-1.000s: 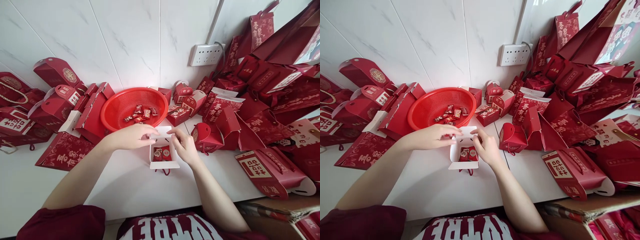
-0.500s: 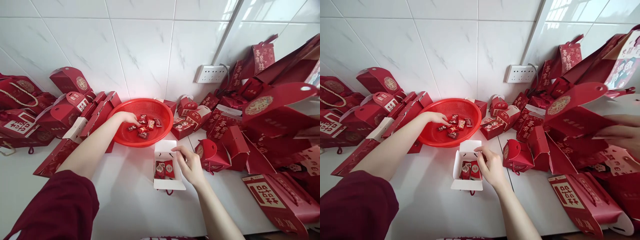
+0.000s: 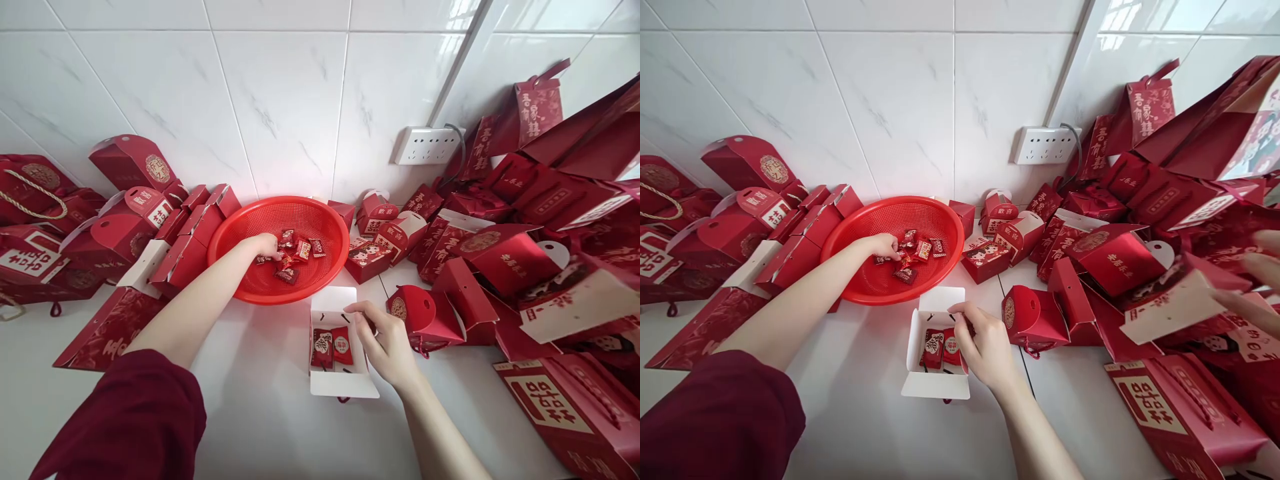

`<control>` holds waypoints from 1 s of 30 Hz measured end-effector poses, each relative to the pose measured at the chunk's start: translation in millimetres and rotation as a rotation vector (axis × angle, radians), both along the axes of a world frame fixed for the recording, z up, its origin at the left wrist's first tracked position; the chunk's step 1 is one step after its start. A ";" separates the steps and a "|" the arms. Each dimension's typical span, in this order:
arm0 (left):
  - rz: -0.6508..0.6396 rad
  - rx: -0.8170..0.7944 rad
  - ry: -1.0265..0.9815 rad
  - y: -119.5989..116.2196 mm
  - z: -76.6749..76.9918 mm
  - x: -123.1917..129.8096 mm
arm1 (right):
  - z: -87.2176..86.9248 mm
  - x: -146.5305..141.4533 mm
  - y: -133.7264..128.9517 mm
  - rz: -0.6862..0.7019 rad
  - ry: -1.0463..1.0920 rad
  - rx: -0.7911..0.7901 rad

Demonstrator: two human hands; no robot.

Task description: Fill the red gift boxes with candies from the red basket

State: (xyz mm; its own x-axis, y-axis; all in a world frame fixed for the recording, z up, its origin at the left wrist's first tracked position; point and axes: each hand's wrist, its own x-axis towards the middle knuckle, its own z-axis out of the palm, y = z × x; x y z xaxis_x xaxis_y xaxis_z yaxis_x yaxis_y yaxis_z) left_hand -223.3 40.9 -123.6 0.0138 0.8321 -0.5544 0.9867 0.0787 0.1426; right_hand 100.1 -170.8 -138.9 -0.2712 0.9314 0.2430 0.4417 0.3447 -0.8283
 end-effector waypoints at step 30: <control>0.210 0.774 -0.908 -102.2 92.5 39.8 | 4.8 -3.8 0.0 0.024 -0.007 0.014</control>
State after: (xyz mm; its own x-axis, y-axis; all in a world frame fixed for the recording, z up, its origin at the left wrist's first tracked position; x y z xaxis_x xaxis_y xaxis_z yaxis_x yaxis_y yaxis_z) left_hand -183.5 -61.3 -31.1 -0.0360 0.9719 0.2324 0.4810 -0.1870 0.8565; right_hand 96.3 -170.8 -134.1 -0.2955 0.9211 0.2536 0.4391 0.3667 -0.8202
